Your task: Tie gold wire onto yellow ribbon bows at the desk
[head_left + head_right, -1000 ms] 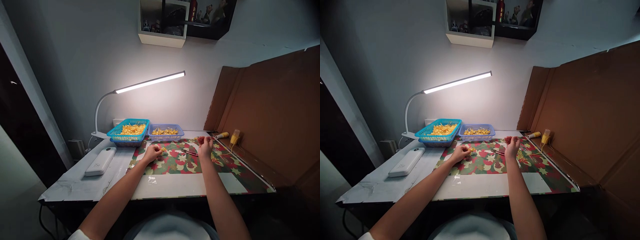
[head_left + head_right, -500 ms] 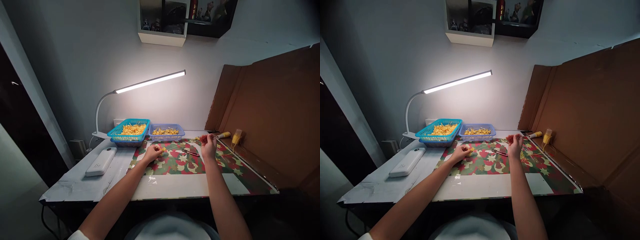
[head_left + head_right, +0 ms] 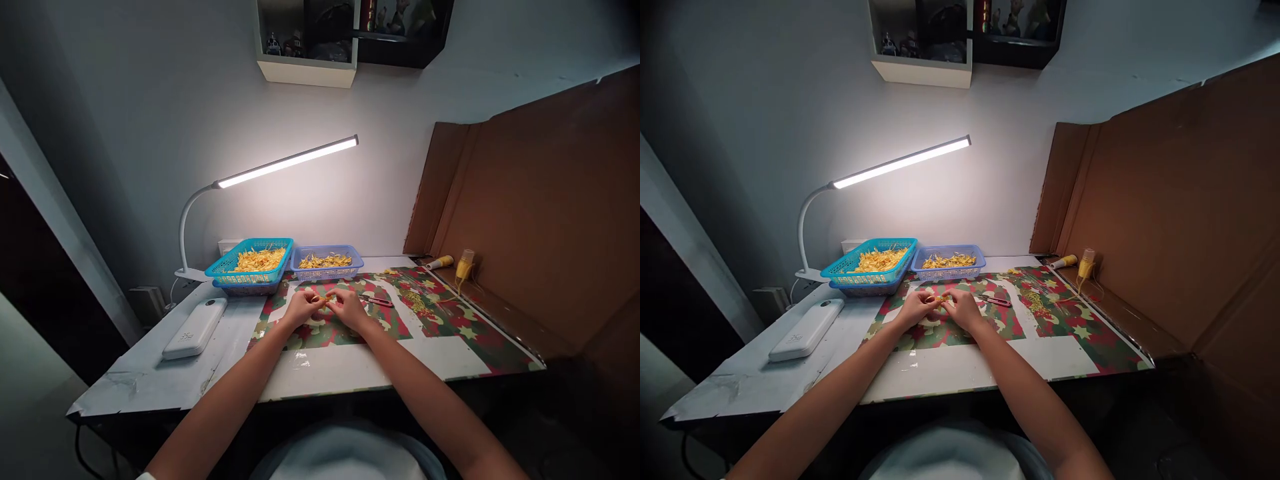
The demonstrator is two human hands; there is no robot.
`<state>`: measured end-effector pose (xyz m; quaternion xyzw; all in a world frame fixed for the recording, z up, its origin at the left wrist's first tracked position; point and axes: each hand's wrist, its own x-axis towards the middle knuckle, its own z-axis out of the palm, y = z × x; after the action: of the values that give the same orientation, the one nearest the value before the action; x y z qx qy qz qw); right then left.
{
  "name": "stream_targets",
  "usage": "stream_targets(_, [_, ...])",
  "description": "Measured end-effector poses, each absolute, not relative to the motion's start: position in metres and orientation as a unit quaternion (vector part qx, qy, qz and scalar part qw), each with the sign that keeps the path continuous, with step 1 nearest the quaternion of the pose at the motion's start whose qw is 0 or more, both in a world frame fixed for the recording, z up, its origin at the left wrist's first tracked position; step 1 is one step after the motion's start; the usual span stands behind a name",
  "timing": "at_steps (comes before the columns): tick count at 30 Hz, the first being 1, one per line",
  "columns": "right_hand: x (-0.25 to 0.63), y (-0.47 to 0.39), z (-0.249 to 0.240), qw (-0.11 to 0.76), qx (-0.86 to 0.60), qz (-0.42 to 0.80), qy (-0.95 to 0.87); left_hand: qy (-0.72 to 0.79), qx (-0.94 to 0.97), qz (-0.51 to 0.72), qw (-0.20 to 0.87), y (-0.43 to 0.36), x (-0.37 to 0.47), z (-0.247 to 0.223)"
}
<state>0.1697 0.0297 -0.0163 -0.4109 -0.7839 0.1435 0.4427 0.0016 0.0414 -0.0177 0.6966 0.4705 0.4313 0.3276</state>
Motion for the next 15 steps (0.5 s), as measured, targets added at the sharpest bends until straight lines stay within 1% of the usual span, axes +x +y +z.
stream_targets(4, [0.171, 0.030, -0.018, 0.428, -0.431, 0.087, -0.790, 0.469, 0.712, 0.429, 0.300, 0.041, 0.003, -0.018])
stream_targets(10, [0.158, 0.023, -0.021, 0.381, -0.503, -0.075, -0.772, 0.480, 0.728, 0.449, 0.198, 0.035, 0.008, -0.016])
stream_targets(15, [0.158, 0.023, -0.021, 0.343, -0.532, -0.076, -0.770, 0.474, 0.745, 0.443, 0.156, 0.033, 0.009, -0.017])
